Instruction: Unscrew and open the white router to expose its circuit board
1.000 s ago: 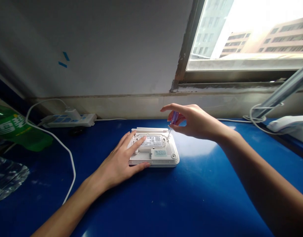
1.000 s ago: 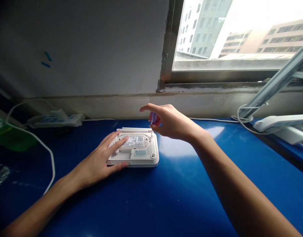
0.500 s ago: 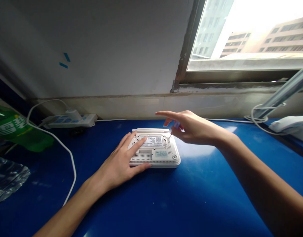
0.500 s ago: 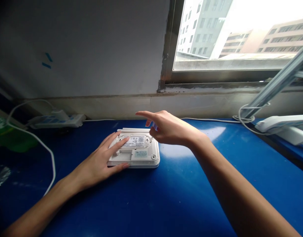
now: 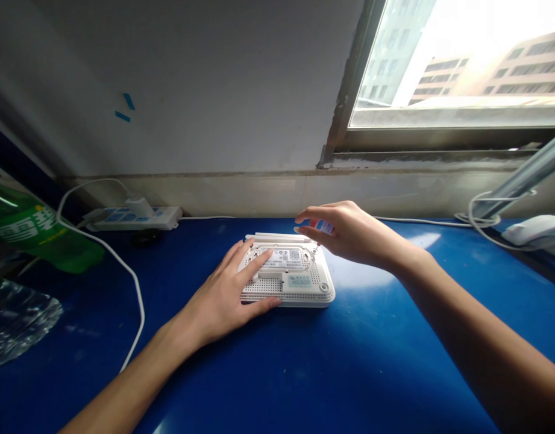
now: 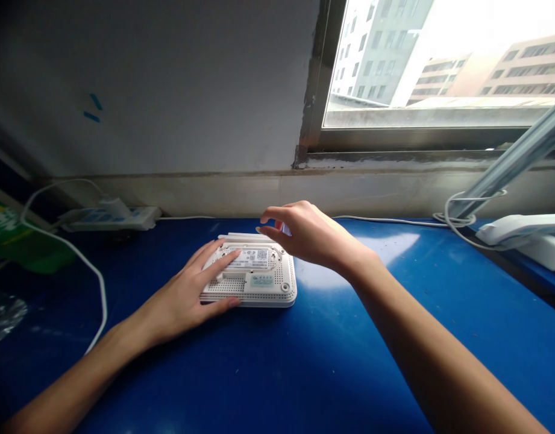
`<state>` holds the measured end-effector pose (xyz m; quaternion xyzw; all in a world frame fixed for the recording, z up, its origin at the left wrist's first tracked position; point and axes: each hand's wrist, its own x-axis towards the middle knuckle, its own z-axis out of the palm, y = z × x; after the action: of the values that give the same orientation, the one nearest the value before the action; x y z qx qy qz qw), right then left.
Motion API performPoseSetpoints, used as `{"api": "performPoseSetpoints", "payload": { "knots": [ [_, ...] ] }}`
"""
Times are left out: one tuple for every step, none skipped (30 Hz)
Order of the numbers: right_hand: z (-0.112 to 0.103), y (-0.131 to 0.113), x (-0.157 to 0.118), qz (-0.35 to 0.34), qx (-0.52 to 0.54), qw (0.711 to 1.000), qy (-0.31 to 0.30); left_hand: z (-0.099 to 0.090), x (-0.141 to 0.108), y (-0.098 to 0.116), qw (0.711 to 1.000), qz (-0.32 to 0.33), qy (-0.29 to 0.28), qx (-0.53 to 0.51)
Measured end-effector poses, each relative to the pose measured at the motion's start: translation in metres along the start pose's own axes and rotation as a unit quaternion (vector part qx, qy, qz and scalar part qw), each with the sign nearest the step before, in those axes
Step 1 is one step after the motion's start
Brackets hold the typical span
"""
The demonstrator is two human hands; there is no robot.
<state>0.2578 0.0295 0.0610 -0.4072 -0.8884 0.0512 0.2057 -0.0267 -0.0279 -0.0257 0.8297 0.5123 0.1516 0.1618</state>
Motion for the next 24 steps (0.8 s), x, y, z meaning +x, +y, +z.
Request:
{"api": "performPoseSetpoints", "payload": {
  "knots": [
    [0.0007,0.0003,0.0003,0.003,0.007,1.000,0.000,0.0003,0.0000,-0.0004,1.000,0.001,0.001,0.000],
    [0.0012,0.0008,0.0004,0.001,0.015,1.000,0.001,0.0006,0.0000,-0.0008,1.000,0.001,0.001,0.001],
    [0.0014,0.0012,0.0004,-0.005,0.022,1.000,0.002,0.0008,0.0000,-0.0012,1.000,0.001,0.000,0.002],
    [0.0013,0.0015,0.0002,-0.013,0.025,1.000,0.004,0.0009,0.0000,-0.0016,1.000,0.002,-0.002,0.002],
    [0.0009,0.0016,0.0001,-0.019,0.025,0.999,0.005,0.0009,0.0000,-0.0018,1.000,0.003,-0.003,0.003],
    [0.0006,0.0015,0.0000,-0.020,0.020,1.000,0.006,0.0008,0.0001,-0.0017,1.000,0.004,-0.003,0.003],
    [0.0004,0.0014,0.0001,-0.015,0.013,1.000,0.007,0.0005,0.0001,-0.0015,1.000,0.004,-0.004,0.003],
    [0.0005,0.0013,0.0004,-0.006,0.007,1.000,0.005,0.0000,0.0003,-0.0010,1.000,0.003,-0.005,0.004],
    [0.0009,0.0014,0.0007,0.004,0.004,1.000,0.001,-0.0005,0.0004,-0.0003,1.000,-0.001,-0.008,0.005],
    [0.0014,0.0016,0.0009,0.013,0.005,1.000,-0.002,-0.0010,0.0005,0.0004,1.000,-0.007,-0.013,0.005],
    [0.0019,0.0019,0.0009,0.017,0.010,1.000,-0.005,-0.0015,0.0006,0.0011,1.000,-0.013,-0.018,0.005],
    [0.0021,0.0022,0.0007,0.015,0.019,1.000,-0.007,-0.0018,0.0006,0.0017,1.000,-0.017,-0.022,0.005],
    [0.0020,0.0024,0.0003,0.009,0.028,1.000,-0.007,-0.0019,0.0006,0.0020,1.000,-0.017,-0.022,0.004],
    [0.0015,0.0024,-0.0003,-0.001,0.036,0.999,-0.005,-0.0017,0.0006,0.0020,1.000,-0.014,-0.020,0.003],
    [0.0008,0.0022,-0.0008,-0.012,0.041,0.999,-0.003,-0.0013,0.0005,0.0016,1.000,-0.009,-0.016,0.003],
    [0.0000,0.0019,-0.0010,-0.021,0.040,0.999,-0.002,-0.0008,0.0005,0.0010,1.000,-0.004,-0.012,0.003],
    [-0.0006,0.0015,-0.0010,-0.023,0.033,0.999,-0.003,-0.0003,0.0005,0.0003,1.000,0.000,-0.010,0.003],
    [-0.0009,0.0011,-0.0006,-0.016,0.022,1.000,-0.004,0.0003,0.0005,-0.0005,1.000,0.002,-0.009,0.004],
    [-0.0007,0.0010,0.0000,-0.003,0.011,1.000,-0.004,0.0007,0.0006,-0.0012,1.000,0.002,-0.009,0.004],
    [-0.0001,0.0011,0.0008,0.012,0.003,1.000,-0.006,0.0010,0.0006,-0.0017,1.000,0.001,-0.009,0.004],
    [0.0009,0.0014,0.0015,0.026,0.003,1.000,-0.006,0.0011,0.0006,-0.0020,1.000,0.000,-0.009,0.003],
    [0.0018,0.0018,0.0020,0.035,0.008,0.999,-0.005,0.0011,0.0006,-0.0021,1.000,-0.002,-0.009,0.002],
    [0.0026,0.0023,0.0022,0.036,0.018,0.999,-0.003,0.0010,0.0005,-0.0020,1.000,-0.003,-0.008,0.002],
    [0.0031,0.0028,0.0020,0.031,0.028,0.999,-0.001,0.0009,0.0005,-0.0018,1.000,-0.004,-0.008,0.002]
  ]
}}
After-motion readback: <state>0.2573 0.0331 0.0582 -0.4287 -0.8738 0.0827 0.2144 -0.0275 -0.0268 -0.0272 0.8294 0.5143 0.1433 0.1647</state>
